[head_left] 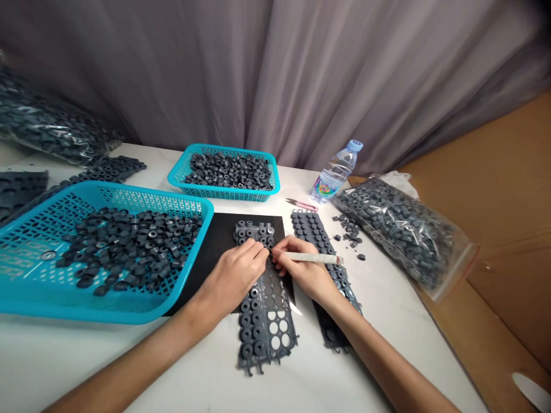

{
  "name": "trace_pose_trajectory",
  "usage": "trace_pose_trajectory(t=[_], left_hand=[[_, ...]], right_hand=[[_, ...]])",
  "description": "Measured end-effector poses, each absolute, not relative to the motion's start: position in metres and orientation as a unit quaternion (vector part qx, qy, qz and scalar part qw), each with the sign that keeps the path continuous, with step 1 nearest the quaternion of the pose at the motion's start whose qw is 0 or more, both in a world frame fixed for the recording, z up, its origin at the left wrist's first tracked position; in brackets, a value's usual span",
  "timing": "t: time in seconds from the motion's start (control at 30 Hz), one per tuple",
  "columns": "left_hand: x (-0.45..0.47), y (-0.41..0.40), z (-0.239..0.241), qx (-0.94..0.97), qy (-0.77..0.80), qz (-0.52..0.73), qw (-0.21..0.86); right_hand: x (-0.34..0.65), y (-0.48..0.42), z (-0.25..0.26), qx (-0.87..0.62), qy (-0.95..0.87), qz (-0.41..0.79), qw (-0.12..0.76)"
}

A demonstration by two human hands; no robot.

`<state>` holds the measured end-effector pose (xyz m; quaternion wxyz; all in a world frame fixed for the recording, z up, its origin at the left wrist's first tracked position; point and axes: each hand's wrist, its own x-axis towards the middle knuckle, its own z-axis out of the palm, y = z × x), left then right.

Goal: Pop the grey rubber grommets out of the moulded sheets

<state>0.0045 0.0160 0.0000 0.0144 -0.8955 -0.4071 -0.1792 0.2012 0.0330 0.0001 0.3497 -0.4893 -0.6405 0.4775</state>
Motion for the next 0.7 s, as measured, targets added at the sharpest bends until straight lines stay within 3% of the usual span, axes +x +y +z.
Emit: trace_pose_trajectory(t=[0.43, 0.7], left_hand=[[-0.0001, 0.0207, 0.0006, -0.871, -0.43, -0.234, -0.043], [0.0029, 0.0184, -0.0017, -0.873, -0.44, -0.21, -0.017]], right_hand=[[0.2014, 0.0341, -0.0017, -0.484, -0.615, 0.504, 0.366], [0.1991, 0.0298, 0.0037, -0.495, -0.666, 0.443, 0.34]])
